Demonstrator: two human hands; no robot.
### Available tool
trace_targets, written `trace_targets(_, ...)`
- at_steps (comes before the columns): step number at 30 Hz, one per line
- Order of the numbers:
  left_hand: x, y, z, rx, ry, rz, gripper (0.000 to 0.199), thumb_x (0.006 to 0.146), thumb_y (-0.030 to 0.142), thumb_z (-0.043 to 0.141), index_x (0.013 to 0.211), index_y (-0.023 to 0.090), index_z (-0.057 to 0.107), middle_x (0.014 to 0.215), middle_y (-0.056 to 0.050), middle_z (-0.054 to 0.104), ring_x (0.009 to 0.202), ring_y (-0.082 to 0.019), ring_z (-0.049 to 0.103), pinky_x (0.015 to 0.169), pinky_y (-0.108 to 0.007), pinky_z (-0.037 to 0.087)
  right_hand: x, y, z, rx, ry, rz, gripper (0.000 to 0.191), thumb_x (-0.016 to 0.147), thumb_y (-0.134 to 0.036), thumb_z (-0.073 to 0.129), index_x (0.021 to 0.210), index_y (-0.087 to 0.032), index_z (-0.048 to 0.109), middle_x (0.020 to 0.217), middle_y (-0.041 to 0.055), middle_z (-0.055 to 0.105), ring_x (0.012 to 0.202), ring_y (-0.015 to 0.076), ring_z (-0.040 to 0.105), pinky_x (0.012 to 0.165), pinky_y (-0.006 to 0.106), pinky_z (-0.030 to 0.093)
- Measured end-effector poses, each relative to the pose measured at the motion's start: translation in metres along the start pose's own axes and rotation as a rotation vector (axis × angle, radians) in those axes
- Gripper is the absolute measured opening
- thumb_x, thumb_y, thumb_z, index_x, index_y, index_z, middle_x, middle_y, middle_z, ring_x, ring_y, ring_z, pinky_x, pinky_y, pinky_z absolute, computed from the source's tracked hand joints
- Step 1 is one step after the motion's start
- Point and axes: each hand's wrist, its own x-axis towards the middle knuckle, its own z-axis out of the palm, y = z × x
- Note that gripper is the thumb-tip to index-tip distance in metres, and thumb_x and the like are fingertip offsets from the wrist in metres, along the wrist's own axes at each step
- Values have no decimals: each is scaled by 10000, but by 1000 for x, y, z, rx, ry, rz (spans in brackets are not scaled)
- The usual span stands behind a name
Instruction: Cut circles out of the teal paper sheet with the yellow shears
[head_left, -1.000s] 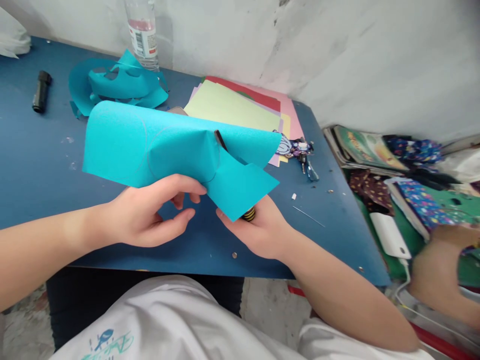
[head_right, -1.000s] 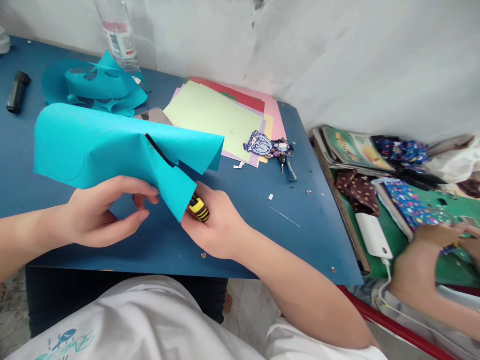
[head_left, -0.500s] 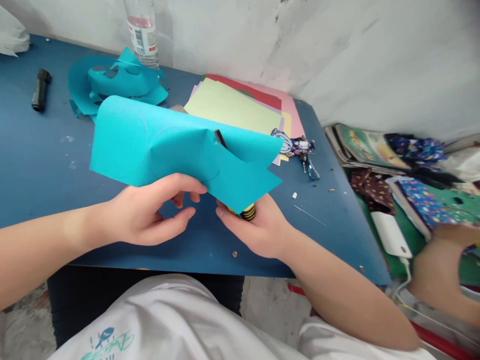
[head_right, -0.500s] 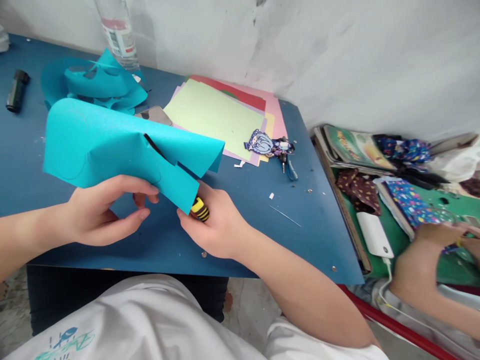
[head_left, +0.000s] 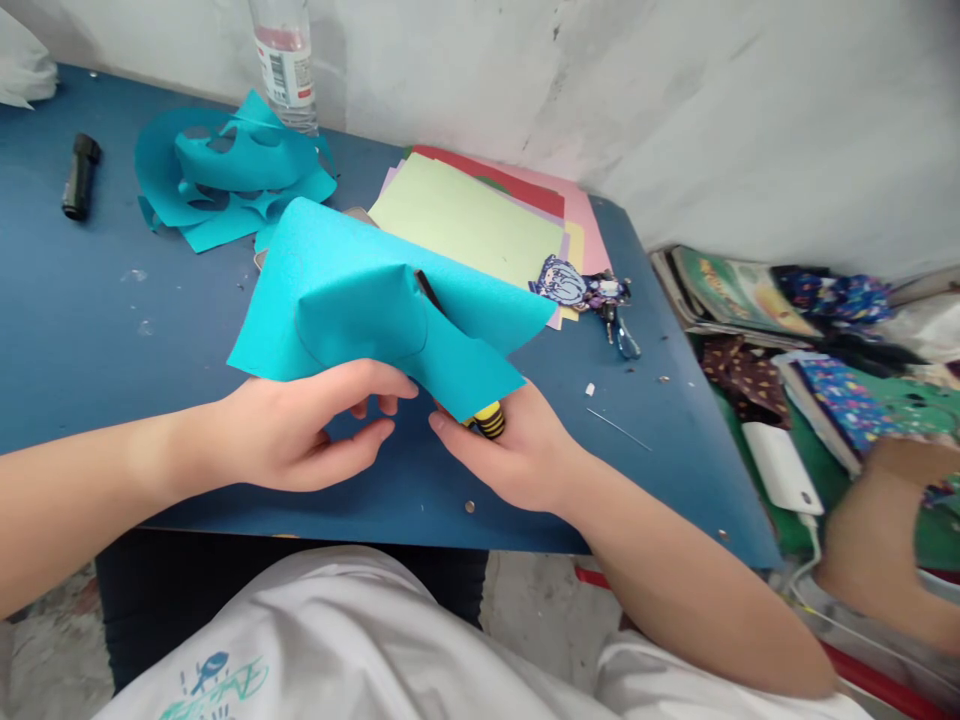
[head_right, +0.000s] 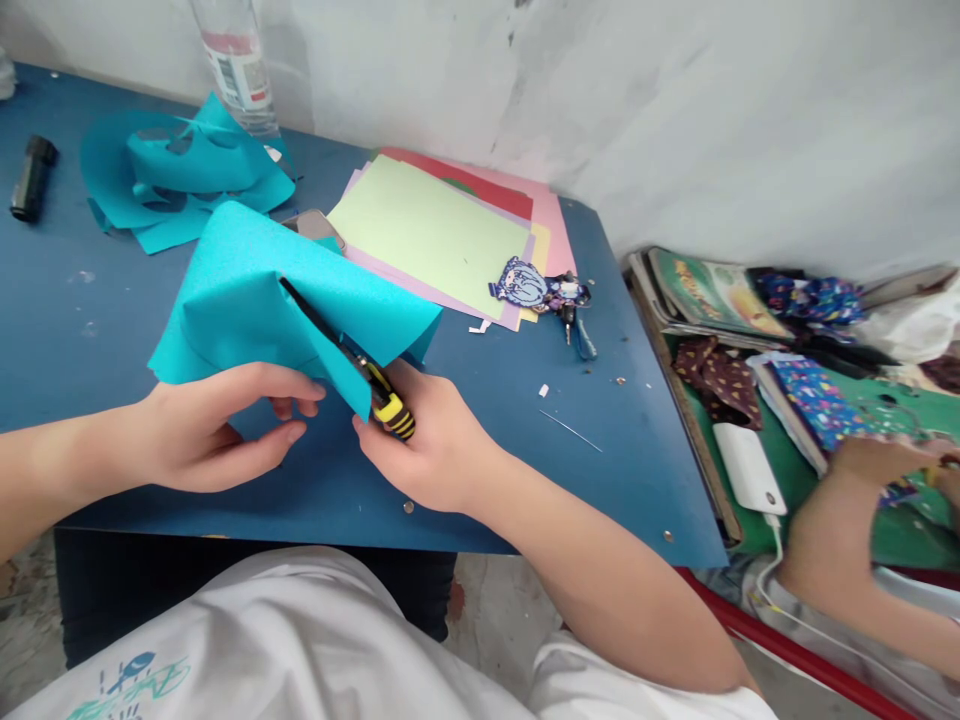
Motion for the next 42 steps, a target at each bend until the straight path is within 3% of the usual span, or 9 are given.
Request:
trace_targets(5,2,3,0,-17,21,-17,336,1057,130,688,1381,218,699,1013,-34,827,815,-141,794,704,-172,633,-1,4,1,-51,13,-59,128,1020,-361,750,1004,-261,671,893,62,719,939,282,698,884,406,574)
trace_targets(13,2,4,1,-16,59,-14,363,1027,85,710,1367,212,693,1046,-39,823,814,-127,795,633,-144,608,-1,-2,-2,-80,9,-65,177,977,-283,703,889,-262,551,806,2,679,669,170,535,646,344,450)
trace_targets(18,2,4,2,-1,128,-18,375,1002,78,724,1347,223,709,1061,-36,823,797,-126,779,616,-155,598,-1,-2,-1,-21,22,-27,148,962,-284,730,936,-268,585,843,29,728,744,216,612,694,376,486)
trace_targets(24,3,6,3,68,211,-55,304,993,106,743,1275,221,742,983,-21,818,741,-120,766,559,-162,554,-1,0,1,21,43,-6,97,953,-300,724,986,-238,658,857,22,735,731,196,616,686,368,487)
trace_targets(31,5,7,-1,122,243,5,256,968,120,743,1194,237,771,866,-1,811,692,-144,765,610,-216,595,-1,-1,1,71,51,28,140,914,-314,733,894,-240,615,771,-2,672,660,163,544,613,337,448)
trace_targets(42,2,5,4,31,223,-13,341,972,79,761,1282,220,758,980,-29,809,733,-134,774,539,-185,553,1,-3,0,32,37,21,168,927,-331,704,834,-241,597,772,4,687,655,159,556,612,333,439)
